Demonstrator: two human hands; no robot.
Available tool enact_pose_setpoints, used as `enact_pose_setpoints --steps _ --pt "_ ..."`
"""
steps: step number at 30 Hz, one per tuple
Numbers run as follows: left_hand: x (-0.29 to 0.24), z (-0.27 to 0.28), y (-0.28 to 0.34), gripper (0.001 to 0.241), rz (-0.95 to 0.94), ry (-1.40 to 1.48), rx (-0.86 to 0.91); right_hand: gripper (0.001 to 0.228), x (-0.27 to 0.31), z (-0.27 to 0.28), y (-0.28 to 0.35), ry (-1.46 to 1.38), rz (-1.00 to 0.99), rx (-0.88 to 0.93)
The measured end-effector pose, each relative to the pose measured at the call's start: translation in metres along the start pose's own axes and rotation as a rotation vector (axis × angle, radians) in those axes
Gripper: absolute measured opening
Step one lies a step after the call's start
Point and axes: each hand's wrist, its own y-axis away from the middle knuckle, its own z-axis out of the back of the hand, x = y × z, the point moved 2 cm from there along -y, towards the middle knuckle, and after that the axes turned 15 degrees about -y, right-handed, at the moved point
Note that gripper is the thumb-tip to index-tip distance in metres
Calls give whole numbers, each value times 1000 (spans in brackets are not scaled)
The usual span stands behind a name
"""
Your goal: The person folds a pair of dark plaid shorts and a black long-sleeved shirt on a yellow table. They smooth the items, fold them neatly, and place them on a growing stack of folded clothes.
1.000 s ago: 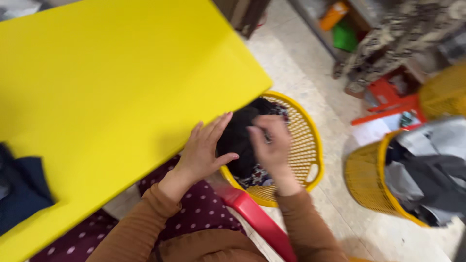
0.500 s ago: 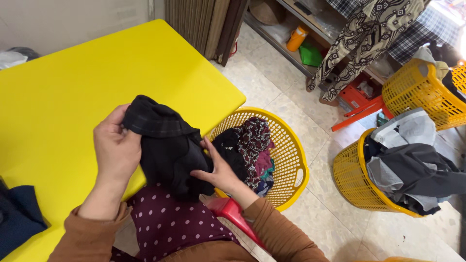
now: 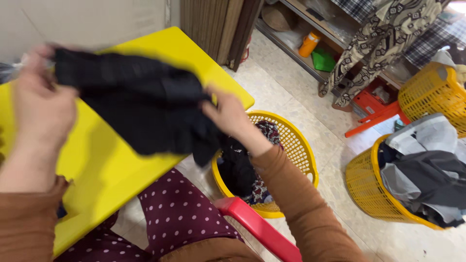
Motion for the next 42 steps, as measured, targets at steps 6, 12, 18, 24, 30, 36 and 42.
enact_pose_setpoints --steps 6,12,18,24,30,36,42 --pt "-22 45 0 61 -374 -99 103 60 9 -24 -46 85 444 -323" --pt "66 34 84 58 58 -805 643 51 -94 -101 23 249 -129 137" --pt "126 -10 135 73 216 -850 403 35 -122 -105 74 2 -7 -64" --pt "147 -47 141 75 323 -685 7 51 -81 -112 33 -82 165 -142" --pt "161 -56 143 46 337 -730 -156 66 -66 -142 -11 186 216 -138" --pt "170 -49 152 25 346 -587 -180 45 -81 -140 -67 373 111 82" --pt "185 -29 165 28 591 56 -200 20 -106 -125 -60 66 -121 234"
